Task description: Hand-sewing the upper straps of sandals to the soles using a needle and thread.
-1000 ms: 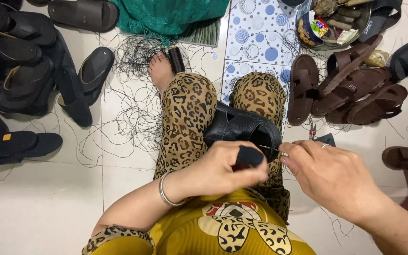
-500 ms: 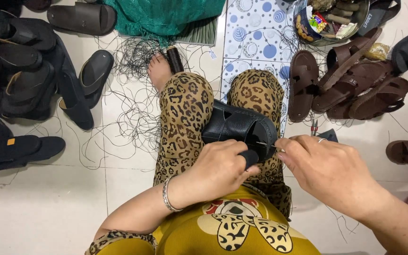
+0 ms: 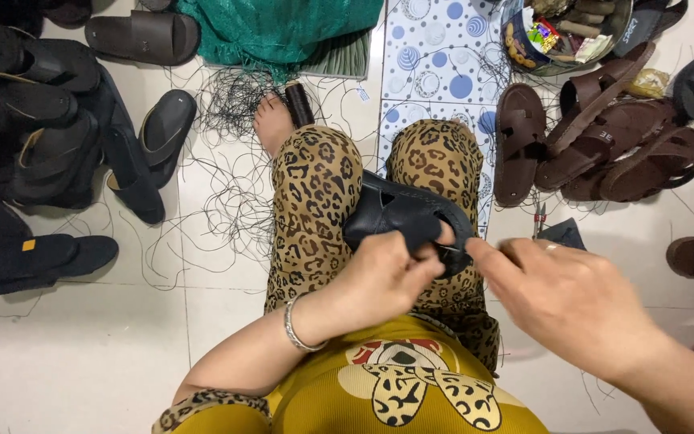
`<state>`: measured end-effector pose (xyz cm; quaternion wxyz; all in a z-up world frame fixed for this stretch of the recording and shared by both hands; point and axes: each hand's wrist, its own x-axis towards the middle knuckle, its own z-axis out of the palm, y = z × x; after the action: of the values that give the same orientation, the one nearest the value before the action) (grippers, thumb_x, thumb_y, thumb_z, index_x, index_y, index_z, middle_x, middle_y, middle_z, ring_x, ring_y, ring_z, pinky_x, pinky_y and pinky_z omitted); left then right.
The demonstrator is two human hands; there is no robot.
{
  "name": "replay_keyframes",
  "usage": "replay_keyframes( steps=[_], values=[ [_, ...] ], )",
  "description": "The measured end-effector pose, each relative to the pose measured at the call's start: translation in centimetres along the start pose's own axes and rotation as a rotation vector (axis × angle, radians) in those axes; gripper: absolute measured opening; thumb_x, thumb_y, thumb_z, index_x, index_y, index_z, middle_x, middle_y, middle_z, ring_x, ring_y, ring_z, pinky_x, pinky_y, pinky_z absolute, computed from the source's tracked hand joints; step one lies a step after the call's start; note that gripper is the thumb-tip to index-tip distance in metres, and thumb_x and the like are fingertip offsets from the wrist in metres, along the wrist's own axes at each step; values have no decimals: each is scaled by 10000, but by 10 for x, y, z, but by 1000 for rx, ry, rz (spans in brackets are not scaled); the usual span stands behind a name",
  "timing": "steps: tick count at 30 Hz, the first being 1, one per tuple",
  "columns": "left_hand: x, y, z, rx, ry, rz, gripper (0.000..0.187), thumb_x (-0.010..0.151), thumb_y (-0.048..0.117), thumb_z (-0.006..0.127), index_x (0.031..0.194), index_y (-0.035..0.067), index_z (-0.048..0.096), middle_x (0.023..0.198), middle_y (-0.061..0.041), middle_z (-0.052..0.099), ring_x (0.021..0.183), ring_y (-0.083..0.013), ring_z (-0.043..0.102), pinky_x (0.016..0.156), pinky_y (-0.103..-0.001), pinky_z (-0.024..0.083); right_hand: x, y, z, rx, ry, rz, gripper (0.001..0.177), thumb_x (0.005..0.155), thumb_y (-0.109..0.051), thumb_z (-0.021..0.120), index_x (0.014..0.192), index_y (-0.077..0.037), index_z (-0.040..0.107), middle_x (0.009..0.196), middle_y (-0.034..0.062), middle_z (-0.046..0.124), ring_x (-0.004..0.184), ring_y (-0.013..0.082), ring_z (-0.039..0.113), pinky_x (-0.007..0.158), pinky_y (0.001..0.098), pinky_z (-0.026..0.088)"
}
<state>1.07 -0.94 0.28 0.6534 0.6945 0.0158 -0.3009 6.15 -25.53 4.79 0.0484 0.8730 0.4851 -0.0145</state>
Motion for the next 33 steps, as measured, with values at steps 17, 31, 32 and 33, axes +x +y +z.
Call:
replay_keyframes(
  steps=[17,31,32,33],
  values=[
    [-11,-35,-70,-103,933,615,148,1068,109,617,1212,122,647,1094,-28,708,578,-17,493,533,-136,459,-71,32,59,1472,-11,350,305,890,-61,652,1162,-116,778,1033,5,840,800,73,754,712,208,673],
    [-2,-16,-34,591,799,468,291,954,288,482,949,67,671,907,-56,664,875,-247,613,808,-405,484,-25,7,37,457,30,91,594,956,-100,637,1482,-354,529,890,-11,555,628,180,502,435,361,471],
    [-3,-4,-19,544,637,631,608,1016,577,332,895,75,654,794,-34,622,745,-212,590,682,-373,486,-22,7,36,396,14,78,614,948,-90,627,1481,-377,525,892,-3,551,633,197,528,419,387,510],
    [-2,-14,-9,542,641,633,608,1016,577,332,895,75,654,794,-34,622,745,-212,590,682,-373,486,-20,7,33,393,14,75,614,948,-90,627,1481,-377,525,892,-3,551,633,197,528,419,387,510]
  ],
)
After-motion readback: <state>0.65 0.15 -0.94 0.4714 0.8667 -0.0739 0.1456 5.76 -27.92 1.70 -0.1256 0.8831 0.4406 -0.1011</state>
